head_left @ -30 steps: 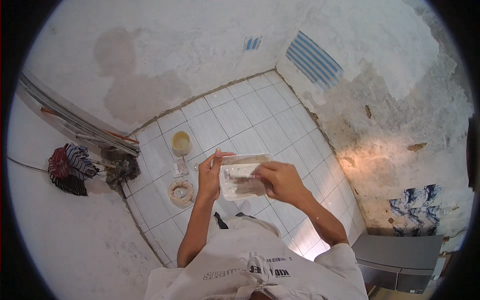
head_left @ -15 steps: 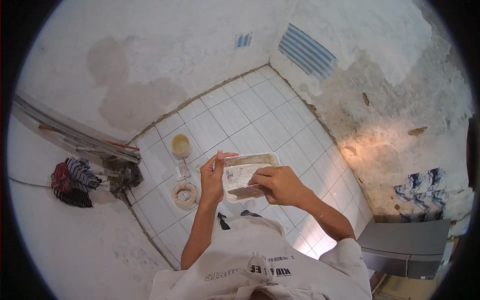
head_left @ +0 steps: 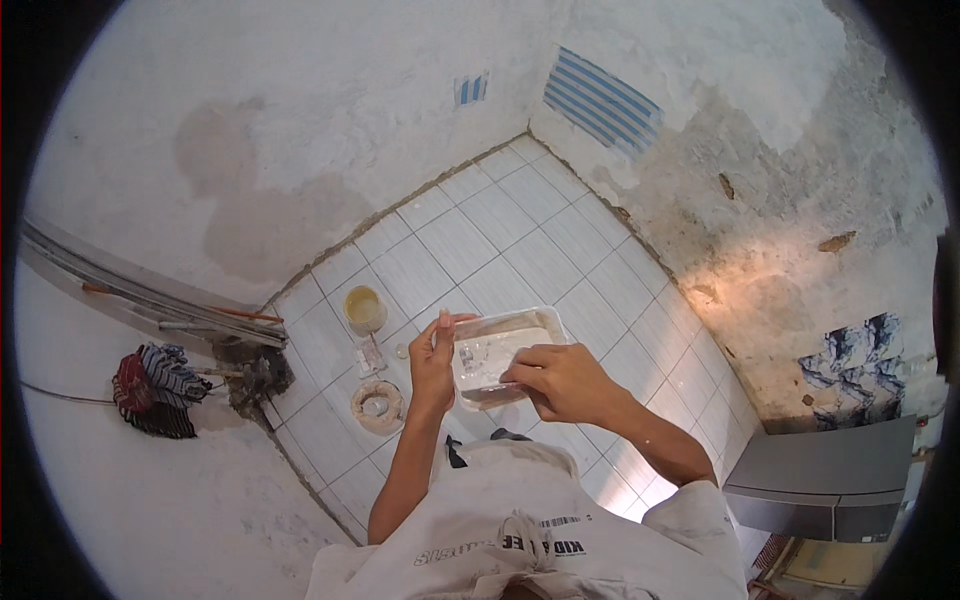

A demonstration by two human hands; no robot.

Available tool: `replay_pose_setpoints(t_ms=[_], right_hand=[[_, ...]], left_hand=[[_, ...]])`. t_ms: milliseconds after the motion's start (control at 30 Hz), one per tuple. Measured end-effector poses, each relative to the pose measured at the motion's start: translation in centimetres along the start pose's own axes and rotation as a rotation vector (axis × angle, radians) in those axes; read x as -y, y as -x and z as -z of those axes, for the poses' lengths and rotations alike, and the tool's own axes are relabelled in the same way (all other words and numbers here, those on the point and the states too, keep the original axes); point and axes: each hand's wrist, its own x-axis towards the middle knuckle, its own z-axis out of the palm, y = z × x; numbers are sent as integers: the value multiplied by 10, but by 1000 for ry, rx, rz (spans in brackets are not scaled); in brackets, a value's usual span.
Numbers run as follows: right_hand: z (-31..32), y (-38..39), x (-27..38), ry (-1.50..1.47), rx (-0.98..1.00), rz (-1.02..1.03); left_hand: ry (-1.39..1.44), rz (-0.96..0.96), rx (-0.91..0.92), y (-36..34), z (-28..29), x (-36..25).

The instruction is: The person puts plaster powder into a container and mixes it with a putty knife, then applies the mixture onto the wall using the putty knife.

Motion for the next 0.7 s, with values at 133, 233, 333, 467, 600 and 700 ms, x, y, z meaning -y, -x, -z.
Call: replay_pose_setpoints(t_ms=[133, 233, 333, 467, 600, 700], right_hand=[[24, 7, -17, -22, -180, -124], [20, 14, -35, 107, -283, -129], [10, 39, -35, 197, -153, -80], [7, 66, -40, 189, -110, -65], [30, 89, -65, 87, -115, -79], [51, 96, -89, 29, -266, -100]], left_hand=[[-25, 32, 31, 1, -19, -2], [-128, -51, 97, -3, -35, 7], [-126, -58, 97, -5, -51, 19], [-32, -37, 34, -10, -70, 37], [-39, -24, 54, -10, -98, 50], [-76, -24, 123, -9, -120, 54]])
